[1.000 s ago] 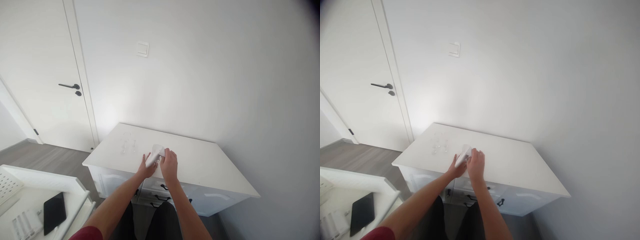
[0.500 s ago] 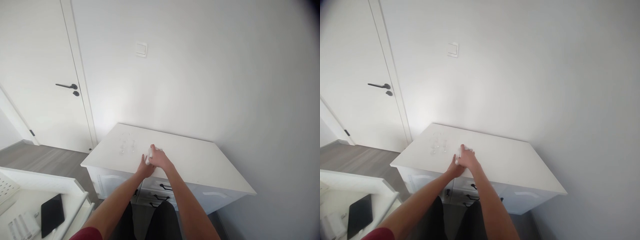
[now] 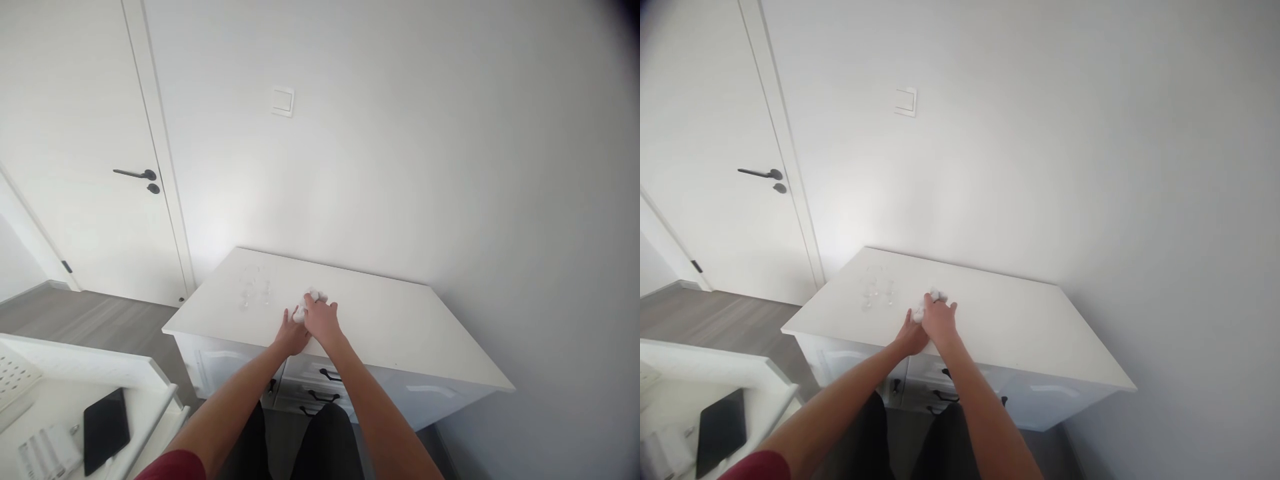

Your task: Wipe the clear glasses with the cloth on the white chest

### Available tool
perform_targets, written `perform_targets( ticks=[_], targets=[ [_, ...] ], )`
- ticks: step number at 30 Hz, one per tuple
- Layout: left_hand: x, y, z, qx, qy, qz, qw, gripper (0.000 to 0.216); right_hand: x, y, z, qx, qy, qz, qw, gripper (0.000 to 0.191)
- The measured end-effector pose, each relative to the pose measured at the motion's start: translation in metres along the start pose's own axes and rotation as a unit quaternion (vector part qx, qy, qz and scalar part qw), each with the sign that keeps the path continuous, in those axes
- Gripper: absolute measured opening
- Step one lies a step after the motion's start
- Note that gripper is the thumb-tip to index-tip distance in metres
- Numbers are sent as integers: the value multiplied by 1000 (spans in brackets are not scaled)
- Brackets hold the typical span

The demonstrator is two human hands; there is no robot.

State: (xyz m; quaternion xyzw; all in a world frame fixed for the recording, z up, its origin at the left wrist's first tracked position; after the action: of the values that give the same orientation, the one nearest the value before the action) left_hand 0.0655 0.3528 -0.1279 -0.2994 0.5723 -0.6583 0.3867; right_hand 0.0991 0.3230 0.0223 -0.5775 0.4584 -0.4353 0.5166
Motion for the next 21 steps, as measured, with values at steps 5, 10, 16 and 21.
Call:
perform_targets(
  ticks=[5, 10, 16, 21],
  targets=[
    [1, 2, 2, -6, 20, -32, 999, 64, -11, 7, -9, -4, -21, -49, 999, 35],
    [2, -6, 4, 0, 14, -9, 1000, 59, -7, 10, -2, -9, -41, -75, 996, 23],
    [3, -4, 3, -13, 8, -29, 999, 64, 18, 1, -5, 46, -29, 104, 993, 32],
    [1, 0, 0, -11, 4, -52, 999, 69, -3, 13, -9, 18, -13, 16, 1000, 38]
  ],
)
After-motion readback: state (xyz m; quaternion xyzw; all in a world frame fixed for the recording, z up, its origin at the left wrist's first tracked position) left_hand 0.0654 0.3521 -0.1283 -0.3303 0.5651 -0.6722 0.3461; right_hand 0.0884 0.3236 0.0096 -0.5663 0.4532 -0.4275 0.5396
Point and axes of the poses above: each hand's wrist, its own x-axis away from the middle knuckle, its own y-axis out of the palm, z = x × y, the point moved 10 cm from there along -x, towards the middle knuckle, and after that the axes turned 7 degrees about -z, right-handed, at the moved point
